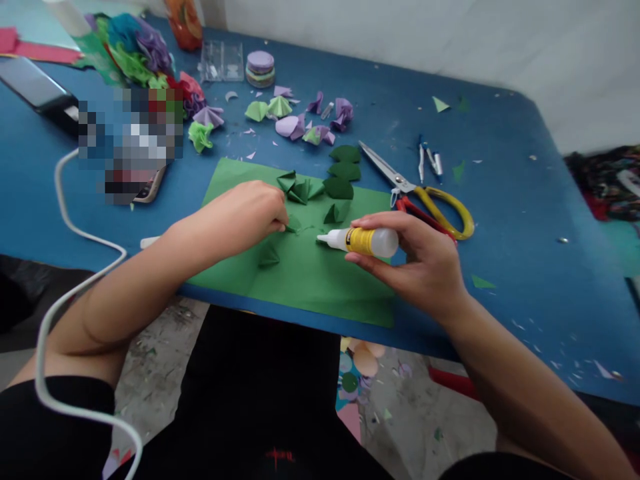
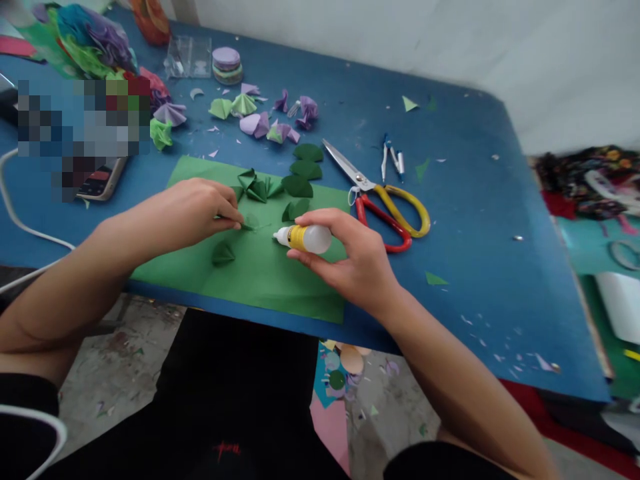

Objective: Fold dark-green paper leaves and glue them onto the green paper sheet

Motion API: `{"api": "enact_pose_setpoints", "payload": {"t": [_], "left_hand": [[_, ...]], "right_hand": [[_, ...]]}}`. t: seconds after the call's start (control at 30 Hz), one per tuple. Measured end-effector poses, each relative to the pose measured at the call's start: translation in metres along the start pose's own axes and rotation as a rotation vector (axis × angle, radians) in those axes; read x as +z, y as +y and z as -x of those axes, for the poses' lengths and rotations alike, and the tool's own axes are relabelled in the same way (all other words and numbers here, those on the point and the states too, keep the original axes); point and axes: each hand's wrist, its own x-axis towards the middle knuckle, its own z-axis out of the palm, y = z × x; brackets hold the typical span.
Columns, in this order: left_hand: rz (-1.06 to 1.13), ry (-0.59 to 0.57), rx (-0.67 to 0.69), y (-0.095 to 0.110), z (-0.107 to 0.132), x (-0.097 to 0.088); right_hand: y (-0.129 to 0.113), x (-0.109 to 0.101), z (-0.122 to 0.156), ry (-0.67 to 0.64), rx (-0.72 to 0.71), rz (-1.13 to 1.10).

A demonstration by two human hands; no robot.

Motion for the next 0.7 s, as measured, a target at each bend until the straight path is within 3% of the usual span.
{"api": "enact_pose_setpoints", "payload": {"t": [0.1, 0.27, 0.43, 0.57, 0.7], "left_hand": [[-0.041, 0.041, -0.074, 0.0018, -0.001, -0.0009], [0.034, 0.016, 0.047, 0.0007, -0.002, 0.002], [-0.044, 0.063, -0.021, -0.0013, -0.0008, 0.001], [-0.036, -0.001, 0.047, -0.0006, -0.0006, -0.002], [-0.073, 0.037, 0.006, -0.0019, -0.0003, -0.0049]], "right_hand": [[0.0012, 0.0004, -0.0002, 0.003, 0.002, 0.0], [0.0024, 0.0016, -0.0002, 0.006, 0.011, 0.004], [0.0032, 0.0021, 0.0002, -0.001, 0.014, 0.004], [0.0033, 0.0016, 0.0002, -0.003, 0.018, 0.014], [0.0042, 0.0011, 0.0004, 0.006, 0.007, 0.004]]}}
